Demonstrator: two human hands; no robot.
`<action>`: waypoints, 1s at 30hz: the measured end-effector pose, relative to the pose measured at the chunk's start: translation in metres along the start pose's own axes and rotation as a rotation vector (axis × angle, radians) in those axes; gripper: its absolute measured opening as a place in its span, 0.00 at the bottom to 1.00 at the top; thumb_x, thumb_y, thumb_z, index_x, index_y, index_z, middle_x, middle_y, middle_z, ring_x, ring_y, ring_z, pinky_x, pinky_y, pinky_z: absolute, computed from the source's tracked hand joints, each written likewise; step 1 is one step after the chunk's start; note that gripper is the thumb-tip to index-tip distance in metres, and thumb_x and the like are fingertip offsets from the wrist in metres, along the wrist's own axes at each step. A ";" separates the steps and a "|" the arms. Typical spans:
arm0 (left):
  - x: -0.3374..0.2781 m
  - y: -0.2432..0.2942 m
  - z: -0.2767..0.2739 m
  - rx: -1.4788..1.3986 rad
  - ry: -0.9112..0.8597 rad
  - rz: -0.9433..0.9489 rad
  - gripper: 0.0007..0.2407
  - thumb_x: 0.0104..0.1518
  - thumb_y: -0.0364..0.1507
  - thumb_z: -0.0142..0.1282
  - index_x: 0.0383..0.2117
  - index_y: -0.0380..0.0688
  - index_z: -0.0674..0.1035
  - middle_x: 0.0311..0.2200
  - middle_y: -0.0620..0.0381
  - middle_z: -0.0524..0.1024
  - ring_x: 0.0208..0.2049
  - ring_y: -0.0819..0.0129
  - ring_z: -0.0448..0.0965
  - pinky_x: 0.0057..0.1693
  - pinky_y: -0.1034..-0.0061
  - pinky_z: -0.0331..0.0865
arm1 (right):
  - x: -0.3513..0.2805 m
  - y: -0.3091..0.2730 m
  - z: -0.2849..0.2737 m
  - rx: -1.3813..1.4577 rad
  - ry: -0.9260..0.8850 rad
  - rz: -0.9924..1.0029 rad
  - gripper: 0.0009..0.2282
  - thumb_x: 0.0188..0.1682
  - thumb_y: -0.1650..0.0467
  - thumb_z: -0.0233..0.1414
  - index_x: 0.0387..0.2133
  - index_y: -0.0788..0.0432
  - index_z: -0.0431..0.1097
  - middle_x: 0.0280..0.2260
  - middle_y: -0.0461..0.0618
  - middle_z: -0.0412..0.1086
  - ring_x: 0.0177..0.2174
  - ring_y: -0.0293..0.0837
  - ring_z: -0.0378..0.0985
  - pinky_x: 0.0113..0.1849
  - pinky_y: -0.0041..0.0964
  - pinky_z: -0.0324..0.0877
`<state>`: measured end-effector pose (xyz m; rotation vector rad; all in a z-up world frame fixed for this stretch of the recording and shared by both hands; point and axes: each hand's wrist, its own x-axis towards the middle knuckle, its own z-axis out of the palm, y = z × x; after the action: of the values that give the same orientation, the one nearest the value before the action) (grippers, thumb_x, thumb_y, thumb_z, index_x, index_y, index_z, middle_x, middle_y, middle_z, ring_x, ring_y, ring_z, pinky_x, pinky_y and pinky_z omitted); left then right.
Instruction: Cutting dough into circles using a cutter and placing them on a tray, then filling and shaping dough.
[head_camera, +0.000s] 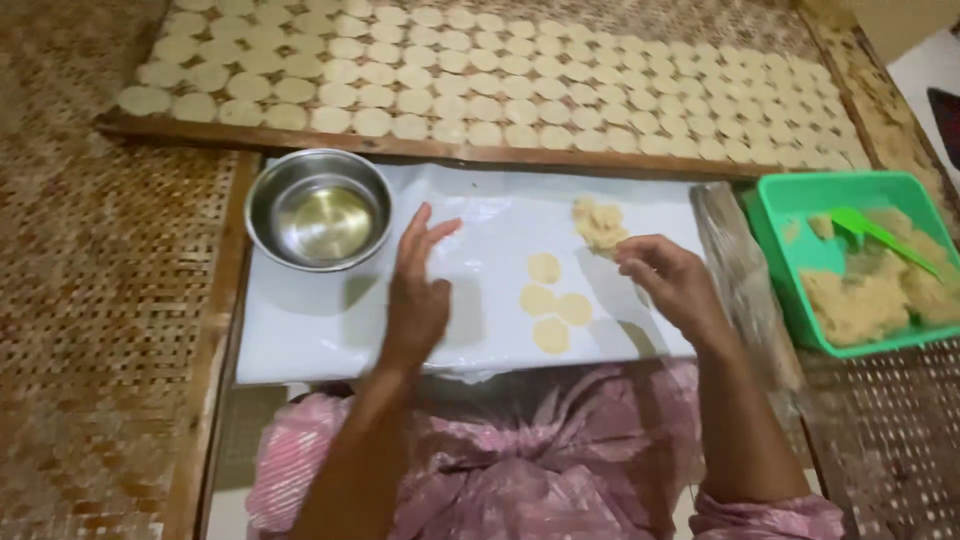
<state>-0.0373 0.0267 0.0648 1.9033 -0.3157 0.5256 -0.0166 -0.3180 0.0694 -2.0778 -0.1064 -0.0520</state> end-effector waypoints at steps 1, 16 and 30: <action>0.000 0.005 -0.007 -0.021 -0.010 -0.047 0.30 0.44 0.11 0.42 0.58 0.43 0.75 0.66 0.41 0.64 0.68 0.45 0.65 0.69 0.63 0.59 | -0.006 0.004 0.000 -0.023 -0.015 -0.019 0.09 0.52 0.72 0.56 0.45 0.62 0.74 0.39 0.48 0.79 0.40 0.38 0.79 0.43 0.33 0.74; -0.001 -0.005 0.001 -0.375 -0.122 -0.437 0.23 0.56 0.18 0.36 0.59 0.40 0.72 0.60 0.51 0.72 0.55 0.62 0.80 0.51 0.79 0.70 | 0.026 -0.028 0.084 -0.301 -0.105 -0.067 0.09 0.43 0.69 0.62 0.34 0.60 0.75 0.30 0.51 0.75 0.31 0.44 0.79 0.36 0.39 0.74; -0.001 0.005 0.000 -0.308 -0.155 -0.414 0.22 0.55 0.18 0.36 0.55 0.42 0.76 0.54 0.53 0.78 0.54 0.61 0.82 0.51 0.77 0.73 | 0.022 -0.049 0.102 -0.526 -0.138 -0.093 0.08 0.45 0.69 0.59 0.35 0.60 0.73 0.31 0.57 0.76 0.32 0.53 0.80 0.36 0.47 0.73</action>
<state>-0.0403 0.0252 0.0685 1.6491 -0.0886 0.0475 -0.0002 -0.2046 0.0639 -2.6000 -0.3009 0.0092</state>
